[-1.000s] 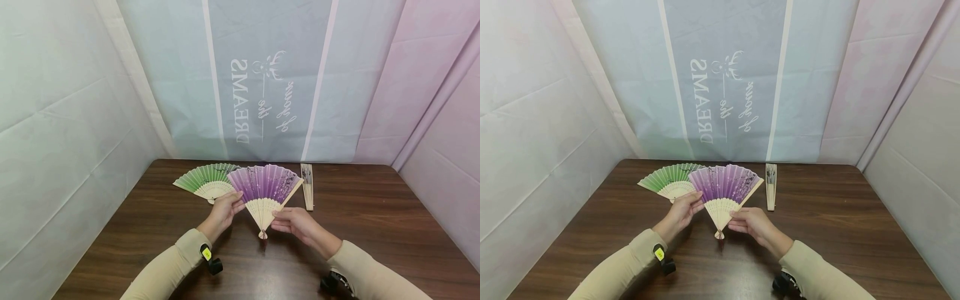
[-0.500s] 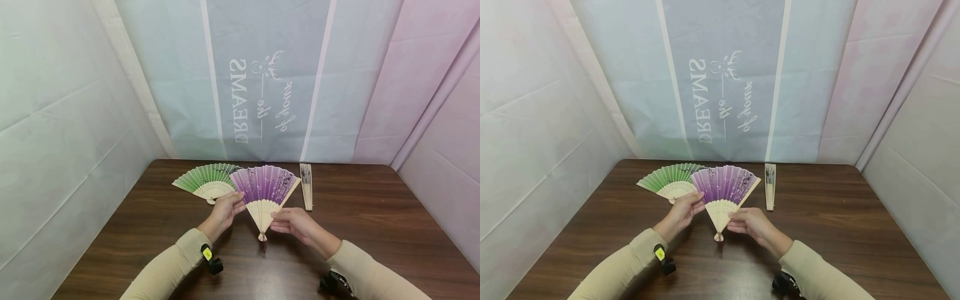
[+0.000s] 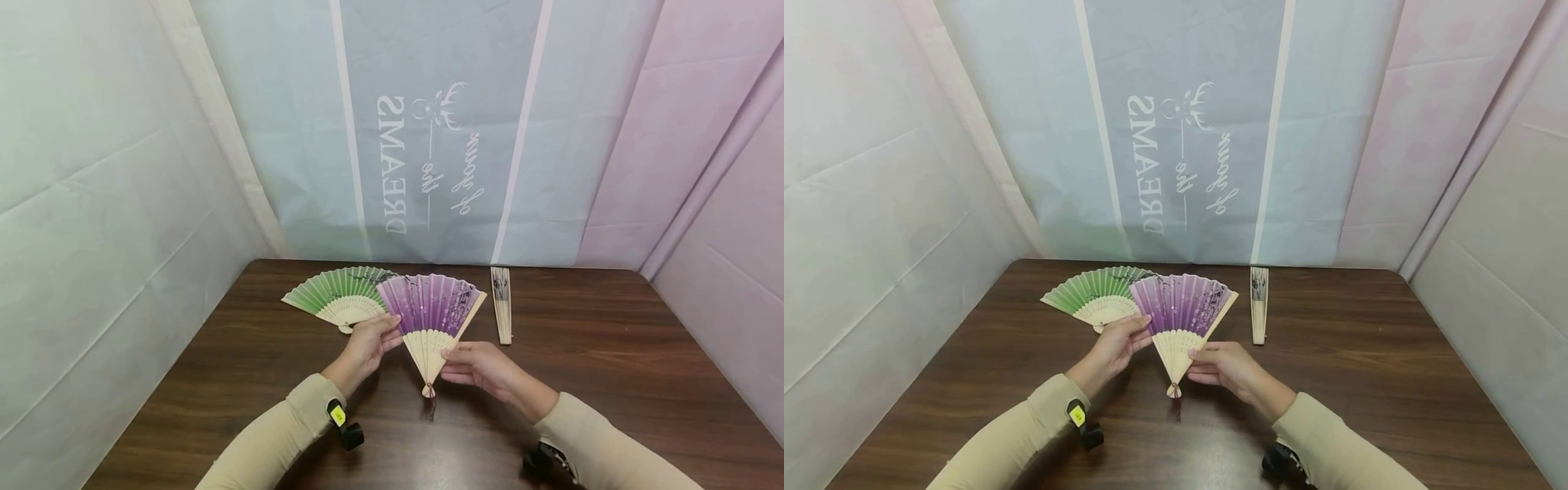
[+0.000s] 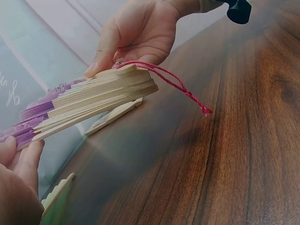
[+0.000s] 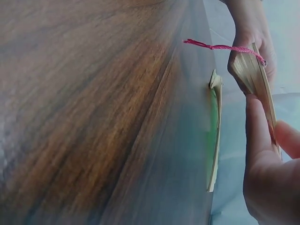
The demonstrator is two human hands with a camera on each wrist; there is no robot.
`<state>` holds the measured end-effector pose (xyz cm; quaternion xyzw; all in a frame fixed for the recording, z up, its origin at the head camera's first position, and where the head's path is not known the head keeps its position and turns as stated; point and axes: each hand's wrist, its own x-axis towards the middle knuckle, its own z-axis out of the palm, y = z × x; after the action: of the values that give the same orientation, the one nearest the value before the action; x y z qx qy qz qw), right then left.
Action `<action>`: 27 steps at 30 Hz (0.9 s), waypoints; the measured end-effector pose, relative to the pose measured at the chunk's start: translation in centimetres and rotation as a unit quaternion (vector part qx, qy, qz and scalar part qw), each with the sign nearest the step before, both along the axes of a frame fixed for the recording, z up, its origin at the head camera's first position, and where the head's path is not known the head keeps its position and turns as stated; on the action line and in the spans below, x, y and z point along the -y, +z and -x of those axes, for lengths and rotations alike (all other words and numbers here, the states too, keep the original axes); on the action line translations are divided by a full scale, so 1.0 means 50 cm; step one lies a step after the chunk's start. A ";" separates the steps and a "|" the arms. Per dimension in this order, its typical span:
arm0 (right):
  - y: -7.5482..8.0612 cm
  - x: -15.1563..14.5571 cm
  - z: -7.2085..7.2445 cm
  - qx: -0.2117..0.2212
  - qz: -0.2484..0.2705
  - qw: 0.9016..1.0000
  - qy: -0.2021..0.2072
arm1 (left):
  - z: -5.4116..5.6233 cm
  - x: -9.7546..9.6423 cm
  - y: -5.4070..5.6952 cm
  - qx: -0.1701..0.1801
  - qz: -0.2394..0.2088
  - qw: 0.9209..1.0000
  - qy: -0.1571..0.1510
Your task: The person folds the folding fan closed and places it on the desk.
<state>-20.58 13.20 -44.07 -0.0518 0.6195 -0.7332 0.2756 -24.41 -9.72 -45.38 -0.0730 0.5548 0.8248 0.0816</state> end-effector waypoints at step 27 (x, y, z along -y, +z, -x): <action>-0.005 0.006 -0.004 0.002 -0.010 1.000 0.017 | -0.001 -0.006 -0.012 -0.005 0.013 1.000 -0.024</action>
<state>-20.37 12.91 -44.31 -0.0578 0.6251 -0.7226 0.2894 -24.38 -9.42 -45.99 -0.0568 0.5678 0.8154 0.0976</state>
